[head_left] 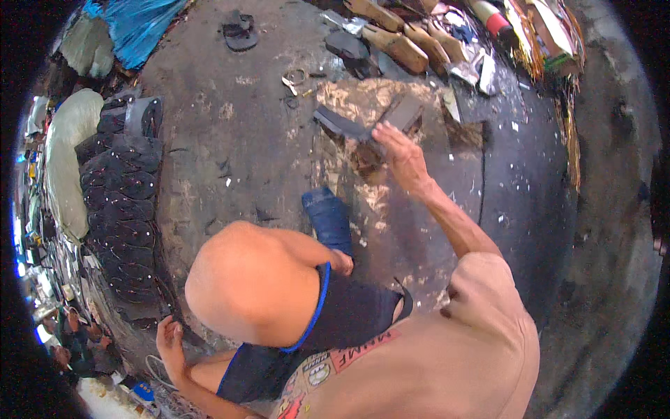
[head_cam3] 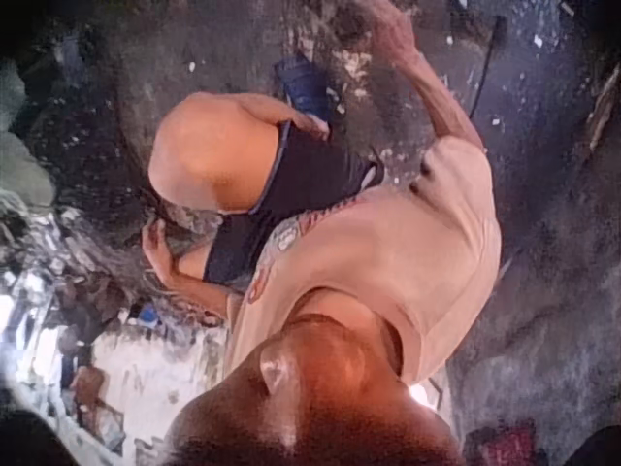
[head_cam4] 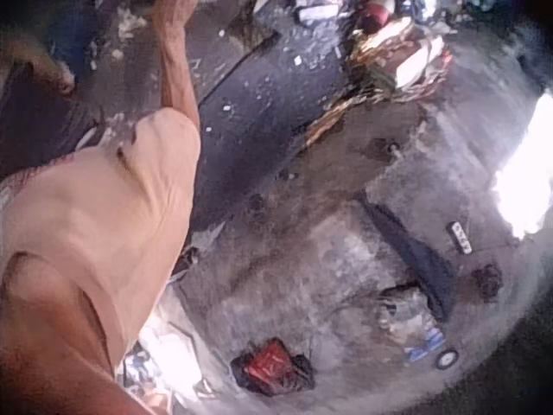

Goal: The person sits on the floor in a workshop and assembles flip-flops by hand. They pick up a flip-flop sole, attach the strap, and use a knife to trim excess material. The person repeats this process for multiple flip-flops, placing finished ones in a pile.

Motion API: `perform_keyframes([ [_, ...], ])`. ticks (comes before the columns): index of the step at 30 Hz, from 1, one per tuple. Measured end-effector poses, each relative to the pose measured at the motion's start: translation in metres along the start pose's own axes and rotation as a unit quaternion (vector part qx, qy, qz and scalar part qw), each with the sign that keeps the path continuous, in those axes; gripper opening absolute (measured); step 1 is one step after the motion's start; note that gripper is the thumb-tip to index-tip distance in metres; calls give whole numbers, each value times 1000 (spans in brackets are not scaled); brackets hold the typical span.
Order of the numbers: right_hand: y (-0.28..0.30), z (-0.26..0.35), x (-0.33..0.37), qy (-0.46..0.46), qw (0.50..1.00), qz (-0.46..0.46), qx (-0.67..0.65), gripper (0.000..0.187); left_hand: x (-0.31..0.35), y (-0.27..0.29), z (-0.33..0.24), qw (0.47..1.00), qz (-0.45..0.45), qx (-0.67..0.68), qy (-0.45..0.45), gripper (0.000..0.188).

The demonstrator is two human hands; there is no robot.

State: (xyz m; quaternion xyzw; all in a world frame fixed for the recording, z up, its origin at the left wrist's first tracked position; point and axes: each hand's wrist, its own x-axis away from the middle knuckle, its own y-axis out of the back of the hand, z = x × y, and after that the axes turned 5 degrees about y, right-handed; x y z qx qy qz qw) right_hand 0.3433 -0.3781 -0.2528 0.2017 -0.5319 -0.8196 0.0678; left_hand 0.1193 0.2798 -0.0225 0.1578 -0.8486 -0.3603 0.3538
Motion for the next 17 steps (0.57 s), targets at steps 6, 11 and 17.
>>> perform_keyframes([
  [6, -4, -21, -17, 38, 999, 33, -1, 49, -11, -18, -6, 1000, -19, 5, -12, 34],
  [11, 28, -54, -47, -89, 962, -257, -4, 57, 0, -16, -4, 999, -28, 24, -18, 39],
  [17, 27, -109, -22, -44, 992, -84, 84, 72, -14, -5, 11, 1000, 18, 10, -3, 40],
])
